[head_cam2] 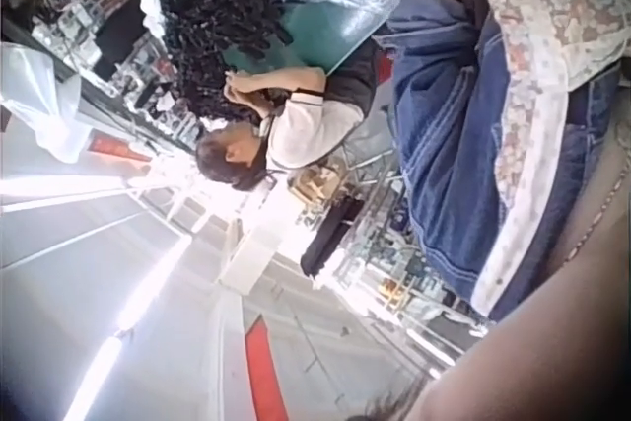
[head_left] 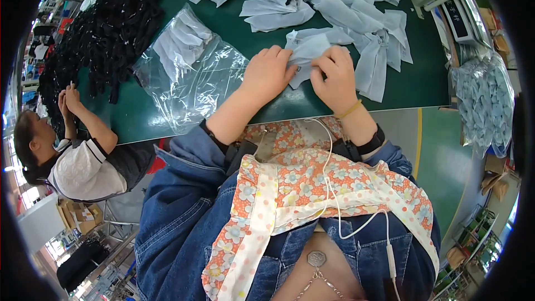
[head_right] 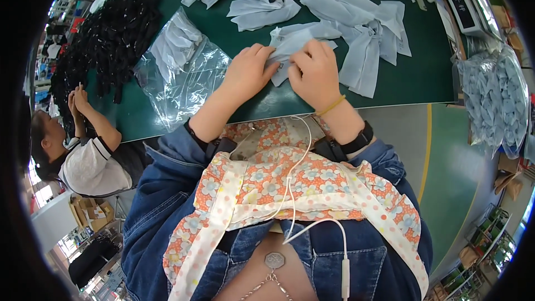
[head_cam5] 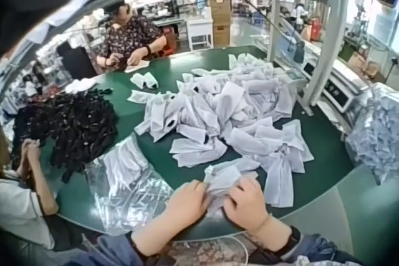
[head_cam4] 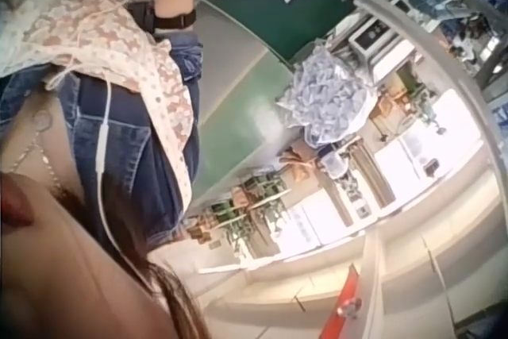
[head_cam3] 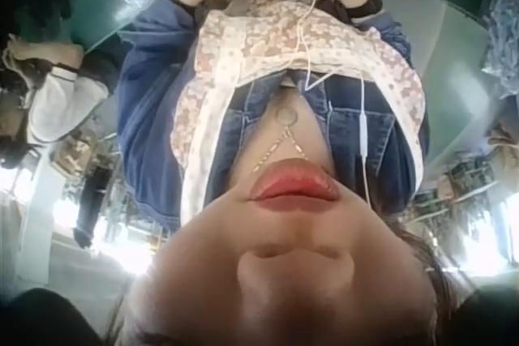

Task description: The person packages items by hand, picking up white sleeves and placing them into a clear plastic bag. They gather several sleeves, bundle them together, and slide the bundle into the bag before repeating the process.

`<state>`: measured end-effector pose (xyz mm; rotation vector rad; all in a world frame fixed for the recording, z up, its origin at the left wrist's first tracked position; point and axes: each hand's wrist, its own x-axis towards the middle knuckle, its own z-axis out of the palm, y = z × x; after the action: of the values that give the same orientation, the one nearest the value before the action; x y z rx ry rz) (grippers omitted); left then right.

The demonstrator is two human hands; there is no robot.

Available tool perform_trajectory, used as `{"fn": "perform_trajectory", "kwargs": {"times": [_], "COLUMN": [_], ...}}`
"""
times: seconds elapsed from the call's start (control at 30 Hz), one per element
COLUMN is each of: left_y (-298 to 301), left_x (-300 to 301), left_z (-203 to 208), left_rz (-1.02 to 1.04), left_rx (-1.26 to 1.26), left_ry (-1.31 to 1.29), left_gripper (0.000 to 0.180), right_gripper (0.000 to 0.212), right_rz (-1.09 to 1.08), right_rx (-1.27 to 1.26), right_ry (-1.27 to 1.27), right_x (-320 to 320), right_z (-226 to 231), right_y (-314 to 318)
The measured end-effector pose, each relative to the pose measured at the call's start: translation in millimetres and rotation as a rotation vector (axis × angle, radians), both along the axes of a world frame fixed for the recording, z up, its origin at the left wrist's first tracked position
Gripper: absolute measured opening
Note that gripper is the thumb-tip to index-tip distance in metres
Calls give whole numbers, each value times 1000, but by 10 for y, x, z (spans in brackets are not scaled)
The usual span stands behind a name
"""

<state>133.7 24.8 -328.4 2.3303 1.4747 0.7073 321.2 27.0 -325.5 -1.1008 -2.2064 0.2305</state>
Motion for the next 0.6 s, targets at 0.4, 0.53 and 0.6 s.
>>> {"fn": "perform_trajectory", "kwargs": {"times": [0.4, 0.53, 0.6], "left_y": [-29, -87, -122], "left_x": [63, 139, 172], "left_z": [-21, -70, -83], "left_rz": [308, 330, 342], "left_rx": [-565, -595, -545], "left_ry": [-173, -213, -233], "left_gripper": [51, 49, 47], "right_gripper": [22, 23, 23], "right_rz": [-233, -342, -379], "right_rx": [-376, -438, -452], "right_ry": [-163, -25, 22], "right_x": [150, 16, -49], "right_z": [-82, -269, -308], "right_y": [-189, -129, -52]}}
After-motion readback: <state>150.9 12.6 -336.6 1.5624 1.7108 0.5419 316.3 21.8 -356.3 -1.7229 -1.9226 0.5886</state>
